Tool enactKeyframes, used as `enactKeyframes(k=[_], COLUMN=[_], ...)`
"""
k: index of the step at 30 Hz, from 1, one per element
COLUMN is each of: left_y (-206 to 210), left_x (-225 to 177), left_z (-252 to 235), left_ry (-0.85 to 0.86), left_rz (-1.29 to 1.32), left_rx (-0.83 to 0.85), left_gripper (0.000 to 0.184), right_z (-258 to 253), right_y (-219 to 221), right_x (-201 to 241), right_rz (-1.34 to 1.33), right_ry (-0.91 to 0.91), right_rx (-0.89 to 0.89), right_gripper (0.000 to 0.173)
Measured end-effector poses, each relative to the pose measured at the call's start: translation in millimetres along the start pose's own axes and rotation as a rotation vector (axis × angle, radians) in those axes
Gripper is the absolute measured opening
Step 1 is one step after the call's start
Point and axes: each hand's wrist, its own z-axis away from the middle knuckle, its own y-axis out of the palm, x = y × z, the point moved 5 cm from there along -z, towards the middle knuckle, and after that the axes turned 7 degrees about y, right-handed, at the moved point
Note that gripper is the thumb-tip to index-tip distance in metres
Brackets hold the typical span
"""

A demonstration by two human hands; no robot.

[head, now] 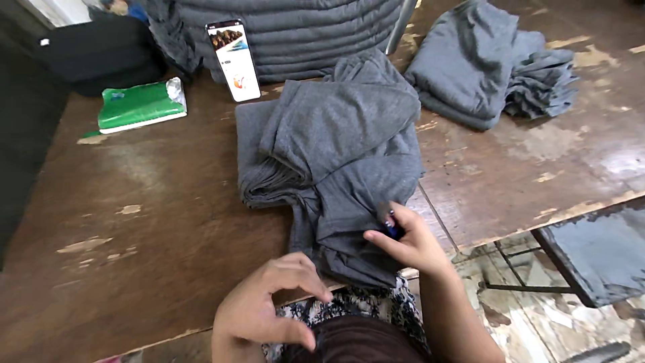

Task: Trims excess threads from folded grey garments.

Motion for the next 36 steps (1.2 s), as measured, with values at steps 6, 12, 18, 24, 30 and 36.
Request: enactKeyframes(k=[6,12,18,24,30,36], left_y=[14,-8,-26,-36,24,22], left_x=[25,27,18,1,48,42], left_z=[-41,-62,-80,-69,-39,-13], left_ry=[-0.316,-0.264,-0.224,-0.088,-0.297,-0.141], left_rz=[-0.867,-0.488,0.140,-0.291,-0.764,-0.666], left_rx=[-0.432,-0.726,-0.836,-0.808,-0.208,-0.576], left_gripper=[0.056,0.042,0.041,0.066,0.054,0.019], right_z=[-2,-5,-29,-41,16,43], right_y=[0,-60,-72,-41,20,27], right_x=[16,48,96,92,33,23], right_rz=[-0.045,0.309,-0.114,-0.400,-0.087,0.053], right_ry=[-0.057,-0.126,-0.422,-0.303,-0.075,-0.112], right_rx=[-0.116,-0.400,-0.452,-0.185,0.105,0.142], right_gripper=[0.015,0.028,0.028,0.039,0.045,0.016])
